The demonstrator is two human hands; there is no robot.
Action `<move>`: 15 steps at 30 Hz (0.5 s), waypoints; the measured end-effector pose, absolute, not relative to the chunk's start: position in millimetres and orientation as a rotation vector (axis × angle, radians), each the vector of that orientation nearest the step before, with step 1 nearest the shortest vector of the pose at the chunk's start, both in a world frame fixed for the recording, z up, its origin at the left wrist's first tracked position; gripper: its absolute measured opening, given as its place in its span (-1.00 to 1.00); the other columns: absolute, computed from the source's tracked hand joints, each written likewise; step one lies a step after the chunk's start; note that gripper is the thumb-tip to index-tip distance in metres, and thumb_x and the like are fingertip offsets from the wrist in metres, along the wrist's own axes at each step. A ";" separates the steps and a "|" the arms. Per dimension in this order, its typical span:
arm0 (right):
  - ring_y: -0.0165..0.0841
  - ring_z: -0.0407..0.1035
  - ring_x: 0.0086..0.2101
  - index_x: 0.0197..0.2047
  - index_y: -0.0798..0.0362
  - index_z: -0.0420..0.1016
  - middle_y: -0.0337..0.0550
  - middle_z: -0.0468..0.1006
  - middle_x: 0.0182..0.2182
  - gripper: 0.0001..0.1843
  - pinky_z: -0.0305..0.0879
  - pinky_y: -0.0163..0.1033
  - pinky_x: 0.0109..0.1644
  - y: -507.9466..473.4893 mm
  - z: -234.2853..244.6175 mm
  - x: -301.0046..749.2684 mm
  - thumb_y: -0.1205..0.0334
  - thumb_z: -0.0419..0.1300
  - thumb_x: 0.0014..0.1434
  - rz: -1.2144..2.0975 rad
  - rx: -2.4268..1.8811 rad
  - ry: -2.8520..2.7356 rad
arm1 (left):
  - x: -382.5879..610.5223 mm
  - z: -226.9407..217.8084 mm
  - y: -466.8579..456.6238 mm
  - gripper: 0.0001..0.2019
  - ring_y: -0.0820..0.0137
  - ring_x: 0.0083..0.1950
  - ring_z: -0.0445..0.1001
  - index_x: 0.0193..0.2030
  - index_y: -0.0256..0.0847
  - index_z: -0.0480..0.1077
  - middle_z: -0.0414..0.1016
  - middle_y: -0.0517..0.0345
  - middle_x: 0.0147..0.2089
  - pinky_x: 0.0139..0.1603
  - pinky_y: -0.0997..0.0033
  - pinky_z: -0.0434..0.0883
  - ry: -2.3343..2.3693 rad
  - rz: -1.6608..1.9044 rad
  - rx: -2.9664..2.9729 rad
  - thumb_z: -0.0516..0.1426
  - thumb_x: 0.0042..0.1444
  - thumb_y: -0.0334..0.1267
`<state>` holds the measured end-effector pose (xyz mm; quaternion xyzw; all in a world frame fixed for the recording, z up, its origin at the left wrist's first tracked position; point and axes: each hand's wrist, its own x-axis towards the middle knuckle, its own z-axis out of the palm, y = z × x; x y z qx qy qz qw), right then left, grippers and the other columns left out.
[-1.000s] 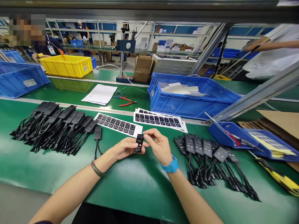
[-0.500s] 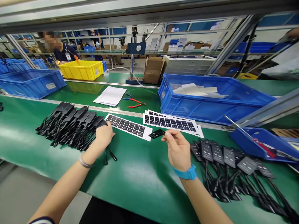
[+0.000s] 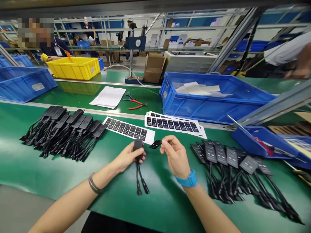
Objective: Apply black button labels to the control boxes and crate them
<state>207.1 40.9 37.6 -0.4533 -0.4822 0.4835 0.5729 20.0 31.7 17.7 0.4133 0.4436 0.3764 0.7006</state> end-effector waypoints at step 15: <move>-0.48 0.23 -0.60 -0.41 0.05 0.42 -0.29 0.39 -0.57 -0.73 0.23 -0.35 -0.55 29.4 38.0 192.6 0.03 0.30 0.11 1.111 -1.203 -1.380 | 20.2 15.7 10.2 -0.26 0.18 -0.10 0.60 0.25 -0.19 0.24 0.56 -0.11 -0.07 -0.02 0.17 0.48 0.672 0.707 0.758 0.40 -0.08 -0.32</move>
